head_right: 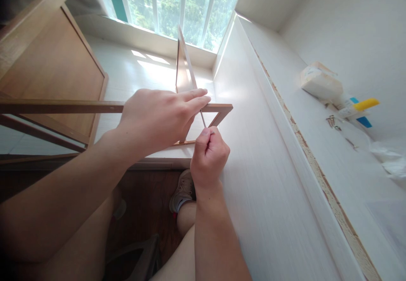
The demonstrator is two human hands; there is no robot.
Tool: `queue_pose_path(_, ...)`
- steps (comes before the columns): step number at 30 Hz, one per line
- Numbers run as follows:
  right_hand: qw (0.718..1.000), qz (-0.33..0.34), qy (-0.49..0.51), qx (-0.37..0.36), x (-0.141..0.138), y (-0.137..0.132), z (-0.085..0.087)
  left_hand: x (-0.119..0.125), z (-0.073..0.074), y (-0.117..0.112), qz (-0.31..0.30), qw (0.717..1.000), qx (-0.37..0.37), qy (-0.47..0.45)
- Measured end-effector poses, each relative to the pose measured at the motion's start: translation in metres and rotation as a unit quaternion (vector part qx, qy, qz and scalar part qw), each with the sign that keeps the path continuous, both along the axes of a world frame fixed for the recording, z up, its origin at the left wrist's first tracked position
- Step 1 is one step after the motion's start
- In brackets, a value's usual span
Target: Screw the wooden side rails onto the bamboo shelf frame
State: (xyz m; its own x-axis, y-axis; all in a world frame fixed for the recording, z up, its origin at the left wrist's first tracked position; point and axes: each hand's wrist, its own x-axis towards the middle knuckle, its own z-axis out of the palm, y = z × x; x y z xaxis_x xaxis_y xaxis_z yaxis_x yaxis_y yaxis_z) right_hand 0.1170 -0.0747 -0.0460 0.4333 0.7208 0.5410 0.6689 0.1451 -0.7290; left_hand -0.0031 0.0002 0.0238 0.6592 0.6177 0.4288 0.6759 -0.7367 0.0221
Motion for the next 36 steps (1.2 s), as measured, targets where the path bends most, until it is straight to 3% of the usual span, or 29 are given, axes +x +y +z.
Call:
queue_pose_path(18, 1.000, 0.017, 0.006, -0.015, 0.000, -0.001, 0.001, -0.001, 0.001, -0.002, 0.003, 1.000, -0.003, 0.003)
queue_pose_path(26, 0.998, 0.022, 0.016, -0.054, 0.001, -0.004, 0.012, -0.001, 0.003, -0.003, 0.005, 1.000, -0.015, 0.003)
queue_pose_path(32, 0.983, 0.095, 0.136, -0.081, -0.009, -0.003, 0.010, 0.001, 0.002, -0.002, 0.008, 1.000, -0.007, 0.003)
queue_pose_path(36, 0.940, 0.159, 0.296, -0.065, -0.016, 0.000, 0.010, 0.001, 0.002, -0.003, 0.012, 1.000, 0.000, 0.007)
